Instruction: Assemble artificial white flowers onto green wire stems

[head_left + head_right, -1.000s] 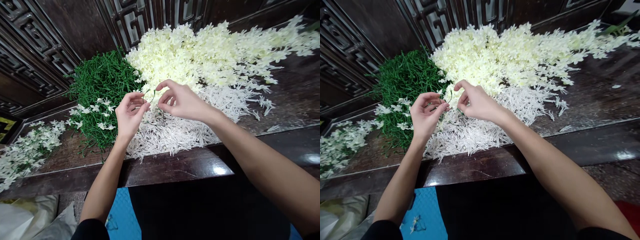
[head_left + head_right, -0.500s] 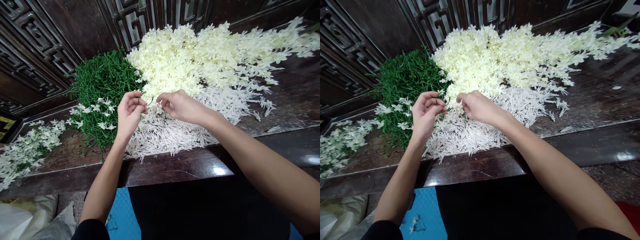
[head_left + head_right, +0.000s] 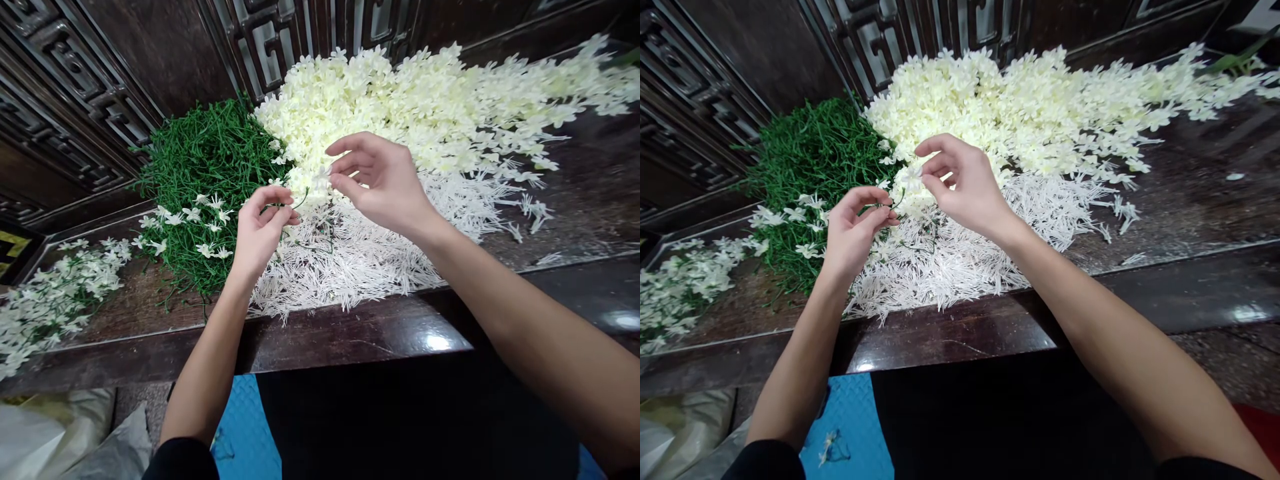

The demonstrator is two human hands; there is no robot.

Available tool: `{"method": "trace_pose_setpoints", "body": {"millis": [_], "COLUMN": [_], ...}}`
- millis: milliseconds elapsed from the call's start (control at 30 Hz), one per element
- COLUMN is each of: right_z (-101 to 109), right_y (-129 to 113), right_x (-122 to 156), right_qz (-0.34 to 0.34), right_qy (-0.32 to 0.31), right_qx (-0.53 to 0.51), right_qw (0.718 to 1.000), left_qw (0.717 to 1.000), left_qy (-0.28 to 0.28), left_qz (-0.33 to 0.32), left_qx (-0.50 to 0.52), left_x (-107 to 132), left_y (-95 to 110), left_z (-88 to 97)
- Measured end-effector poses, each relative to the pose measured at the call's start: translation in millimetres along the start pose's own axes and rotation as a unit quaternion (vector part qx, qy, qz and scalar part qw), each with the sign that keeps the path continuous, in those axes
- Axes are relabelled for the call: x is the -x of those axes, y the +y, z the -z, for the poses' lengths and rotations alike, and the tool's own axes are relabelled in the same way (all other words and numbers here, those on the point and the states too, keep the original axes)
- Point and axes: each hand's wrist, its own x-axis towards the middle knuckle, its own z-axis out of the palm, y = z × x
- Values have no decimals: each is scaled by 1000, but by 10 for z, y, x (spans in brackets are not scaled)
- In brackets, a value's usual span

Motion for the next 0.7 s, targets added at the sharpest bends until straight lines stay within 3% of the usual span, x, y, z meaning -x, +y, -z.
{"method": "trace_pose_setpoints", "body": {"millis": [167, 500, 633, 700], "right_z": [-18, -73, -28, 10], "right_y": [19, -27, 3, 43], "right_x": [24, 54, 25, 11], "right_qz": [-12, -27, -16, -4], "right_qy": [-110, -94, -84, -115], "right_qx": [-35, -22, 115, 239], "right_qw": [993, 995, 990, 964], "left_qw": [998, 998, 998, 997], "left_qy": [-28, -27, 7, 22], "left_qz": [17, 10, 9, 18], "left_qx": [54, 50, 57, 73], "left_x": [8, 27, 24, 23], "left_y": [21, 9, 25, 46], "left_z": [-31, -57, -58, -58]}}
